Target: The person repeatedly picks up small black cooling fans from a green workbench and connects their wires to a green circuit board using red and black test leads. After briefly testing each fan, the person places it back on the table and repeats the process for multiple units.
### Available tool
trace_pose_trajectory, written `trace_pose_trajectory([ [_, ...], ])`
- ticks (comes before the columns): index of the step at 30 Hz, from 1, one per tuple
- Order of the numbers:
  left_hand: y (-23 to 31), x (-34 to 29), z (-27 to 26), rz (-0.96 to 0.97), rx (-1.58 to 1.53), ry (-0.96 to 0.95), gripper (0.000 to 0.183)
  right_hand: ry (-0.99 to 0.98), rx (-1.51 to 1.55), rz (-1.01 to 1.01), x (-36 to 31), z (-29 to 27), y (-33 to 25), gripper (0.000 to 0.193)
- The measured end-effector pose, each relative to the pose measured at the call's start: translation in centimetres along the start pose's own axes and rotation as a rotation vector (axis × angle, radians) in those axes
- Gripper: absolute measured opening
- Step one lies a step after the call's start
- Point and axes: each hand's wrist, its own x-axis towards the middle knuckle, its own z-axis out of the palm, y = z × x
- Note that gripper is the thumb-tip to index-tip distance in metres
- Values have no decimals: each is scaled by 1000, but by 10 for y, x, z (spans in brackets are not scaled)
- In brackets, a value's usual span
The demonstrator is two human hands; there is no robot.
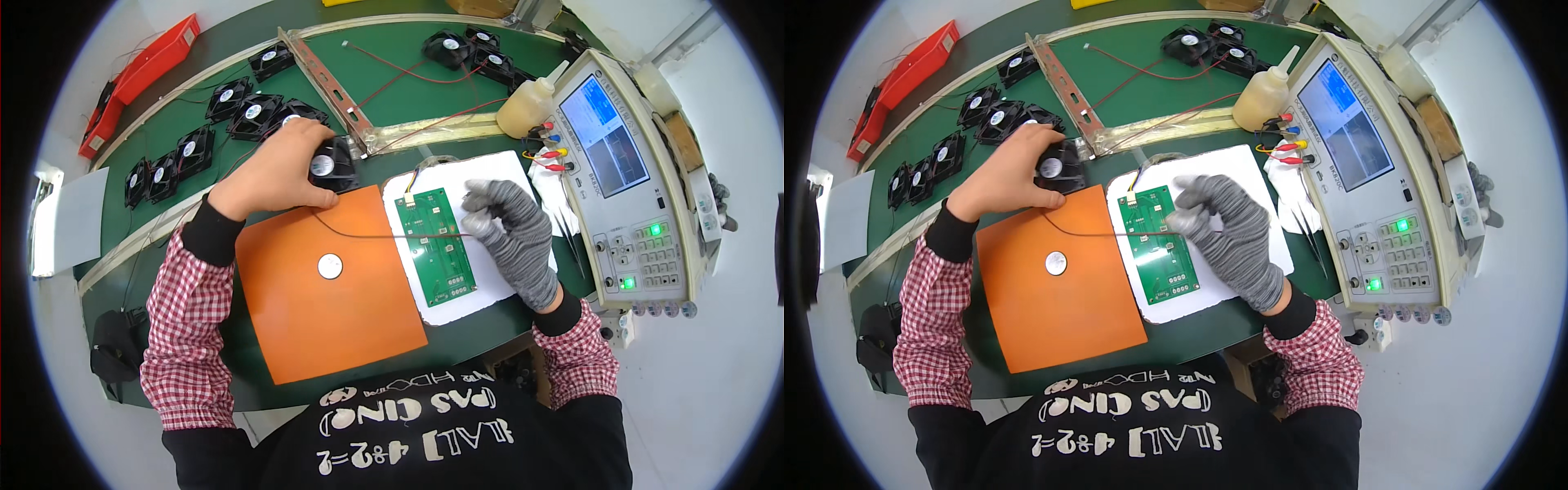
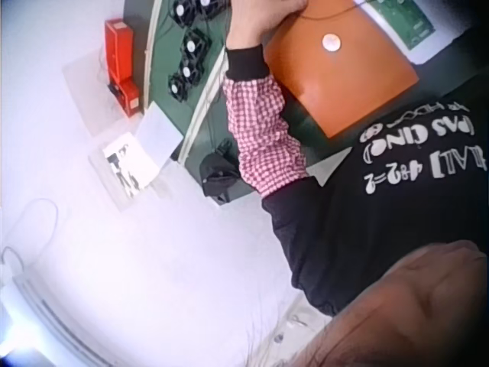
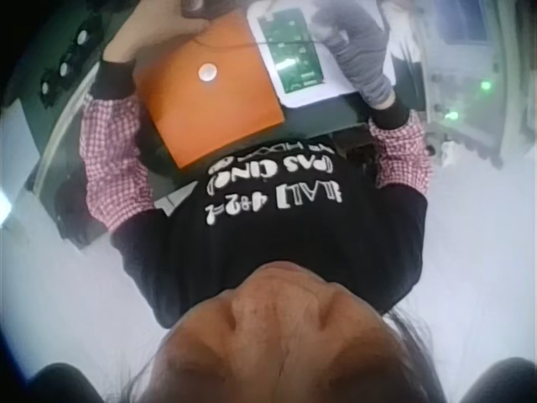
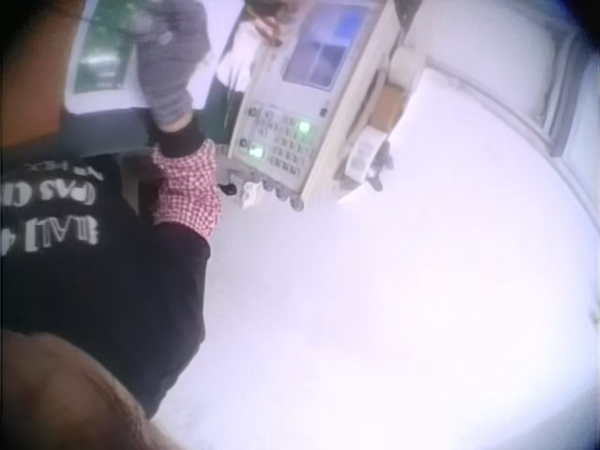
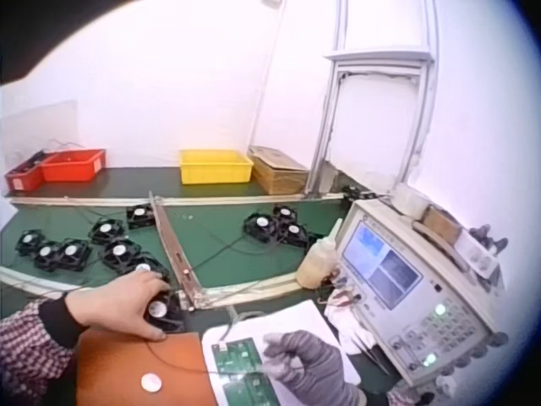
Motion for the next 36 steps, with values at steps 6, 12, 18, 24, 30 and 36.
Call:
trace_pose_trajectory([
  [6, 99, -26, -24, -64, -201, 440, 78, -191, -229, -167, -18, 38, -38, 59],
  [12, 129, -78, -25, -153, -245, 146, 66, -816, -255, -43, -28, -7, -53, 35],
  [18, 123, -97, -10, -187, -62, -19, 82, -148, -1021, -213, 4, -56, 4, 34],
  [24, 112, -116, -4, -48, -321, -5, 98, -96, -817, -34, 6, -45, 25, 19],
  [30, 129, -124, 24, -185, -488, 168, 92, -229, -467, -233, -25, 18, -46, 22],
  [36, 132, -124, 28, -186, -461, 142, 93, -290, -734, -301, -48, 58, -51, 32],
])
